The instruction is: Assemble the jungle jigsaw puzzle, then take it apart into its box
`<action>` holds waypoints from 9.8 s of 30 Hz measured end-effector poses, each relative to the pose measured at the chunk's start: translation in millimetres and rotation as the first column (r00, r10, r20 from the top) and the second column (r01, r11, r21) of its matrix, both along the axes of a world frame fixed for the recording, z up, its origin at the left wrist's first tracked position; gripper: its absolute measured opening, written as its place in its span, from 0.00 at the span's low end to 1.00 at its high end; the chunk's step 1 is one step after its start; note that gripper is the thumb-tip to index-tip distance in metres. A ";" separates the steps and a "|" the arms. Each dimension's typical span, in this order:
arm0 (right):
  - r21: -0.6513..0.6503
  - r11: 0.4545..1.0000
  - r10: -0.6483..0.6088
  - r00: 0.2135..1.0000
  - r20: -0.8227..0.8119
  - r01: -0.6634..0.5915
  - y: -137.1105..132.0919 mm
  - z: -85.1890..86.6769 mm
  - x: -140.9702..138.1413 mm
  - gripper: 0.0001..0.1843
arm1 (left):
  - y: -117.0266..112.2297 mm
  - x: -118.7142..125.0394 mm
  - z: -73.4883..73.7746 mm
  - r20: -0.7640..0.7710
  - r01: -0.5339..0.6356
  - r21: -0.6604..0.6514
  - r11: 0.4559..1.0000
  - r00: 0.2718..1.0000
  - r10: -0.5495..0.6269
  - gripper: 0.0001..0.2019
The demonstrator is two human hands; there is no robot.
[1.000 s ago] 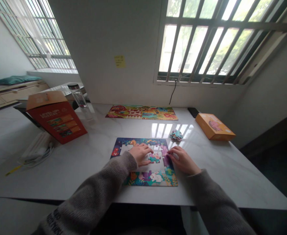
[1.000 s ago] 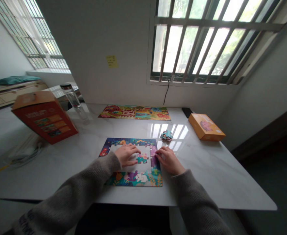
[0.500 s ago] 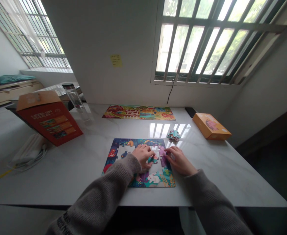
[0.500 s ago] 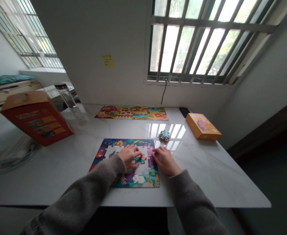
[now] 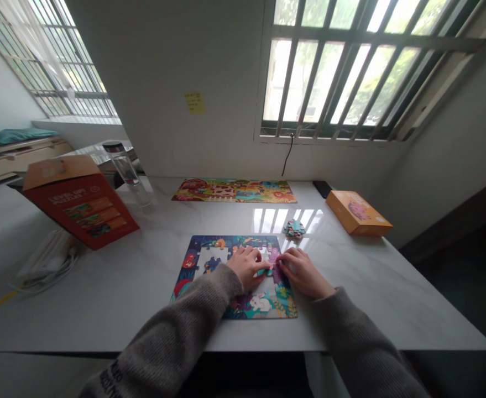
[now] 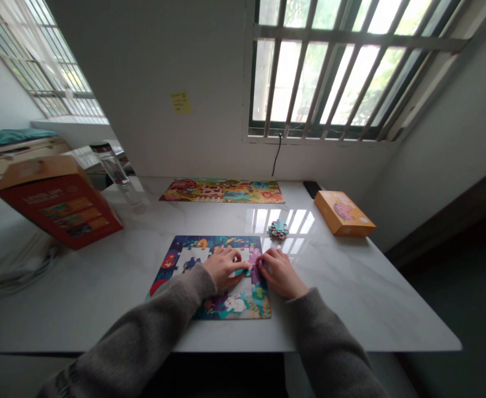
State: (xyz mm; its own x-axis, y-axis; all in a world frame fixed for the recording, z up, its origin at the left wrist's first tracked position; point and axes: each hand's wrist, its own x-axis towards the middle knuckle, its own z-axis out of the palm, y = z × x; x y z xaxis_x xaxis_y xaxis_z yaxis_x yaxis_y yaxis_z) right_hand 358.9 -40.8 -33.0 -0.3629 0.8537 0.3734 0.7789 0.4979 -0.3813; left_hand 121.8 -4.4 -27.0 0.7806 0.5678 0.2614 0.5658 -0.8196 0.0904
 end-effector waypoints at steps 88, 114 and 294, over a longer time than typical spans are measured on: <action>0.114 0.978 0.194 0.963 -0.188 -0.174 43.9 23.2 -66.3 0.23 | 18.8 -89.2 8.4 0.340 -0.145 -0.155 0.977 0.921 0.190 0.28; 0.109 0.979 0.196 0.942 -0.273 -0.172 22.2 16.8 -88.7 0.28 | 16.4 -86.4 10.3 0.490 -0.042 -0.328 0.944 0.846 0.208 0.11; 0.188 0.885 -0.354 0.878 -0.321 0.426 90.0 -13.6 55.6 0.23 | -16.7 -22.8 15.4 0.551 -0.114 -0.158 0.981 0.814 0.183 0.07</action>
State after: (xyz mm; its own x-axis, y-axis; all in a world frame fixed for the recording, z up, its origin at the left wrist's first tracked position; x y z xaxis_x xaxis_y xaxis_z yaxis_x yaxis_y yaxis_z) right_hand 414.5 49.2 -46.5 0.1260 0.7712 0.6240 0.8133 0.2798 -0.5102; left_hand 99.0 -21.1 -11.6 0.4219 0.7172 0.5546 0.5027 -0.6941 0.5152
